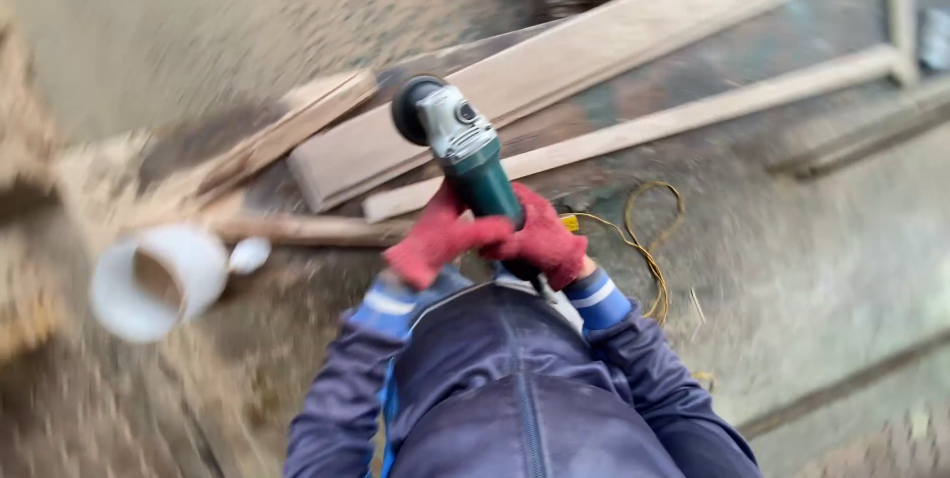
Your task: Sanding a long wooden board using an angle grinder with a sanding disc.
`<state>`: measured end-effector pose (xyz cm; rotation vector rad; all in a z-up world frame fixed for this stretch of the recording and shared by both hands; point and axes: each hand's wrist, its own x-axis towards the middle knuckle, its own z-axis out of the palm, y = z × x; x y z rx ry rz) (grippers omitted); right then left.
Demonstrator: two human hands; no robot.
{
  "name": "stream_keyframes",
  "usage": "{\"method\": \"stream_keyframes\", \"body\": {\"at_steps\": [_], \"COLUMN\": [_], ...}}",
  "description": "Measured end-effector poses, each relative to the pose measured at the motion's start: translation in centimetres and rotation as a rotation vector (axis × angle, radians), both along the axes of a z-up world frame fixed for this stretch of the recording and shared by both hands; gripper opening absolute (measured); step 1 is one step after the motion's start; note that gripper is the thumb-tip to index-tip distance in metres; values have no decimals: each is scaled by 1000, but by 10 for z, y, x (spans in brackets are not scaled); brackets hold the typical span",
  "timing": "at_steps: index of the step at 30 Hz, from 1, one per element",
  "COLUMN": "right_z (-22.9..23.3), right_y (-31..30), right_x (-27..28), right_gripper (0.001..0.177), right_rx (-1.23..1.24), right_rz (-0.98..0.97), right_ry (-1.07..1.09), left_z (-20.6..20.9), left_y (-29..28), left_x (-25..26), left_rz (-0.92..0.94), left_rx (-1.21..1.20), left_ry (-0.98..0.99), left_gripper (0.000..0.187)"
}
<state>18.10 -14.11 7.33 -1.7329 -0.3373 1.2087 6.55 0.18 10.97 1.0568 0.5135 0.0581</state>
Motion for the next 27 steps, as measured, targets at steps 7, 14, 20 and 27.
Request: {"method": "stream_keyframes", "body": {"at_steps": [7, 14, 20, 27], "right_z": [25, 17, -14, 13], "right_y": [-109, -198, -230, -208], "right_x": [69, 70, 62, 80], "right_gripper": [80, 65, 72, 65], "right_rx": [176, 87, 95, 144], "right_rz": [-352, -707, -900, -836], "right_ry": [-152, -66, -29, -33], "left_z": [-184, -218, -212, -215], "left_y": [66, 10, -36, -53], "left_x": [139, 270, 260, 265], "left_rz": [-133, 26, 40, -19], "left_rx": [1235, 1519, 1646, 1612], "left_ry": [492, 543, 492, 456], "left_gripper": [53, 70, 71, 72]}}
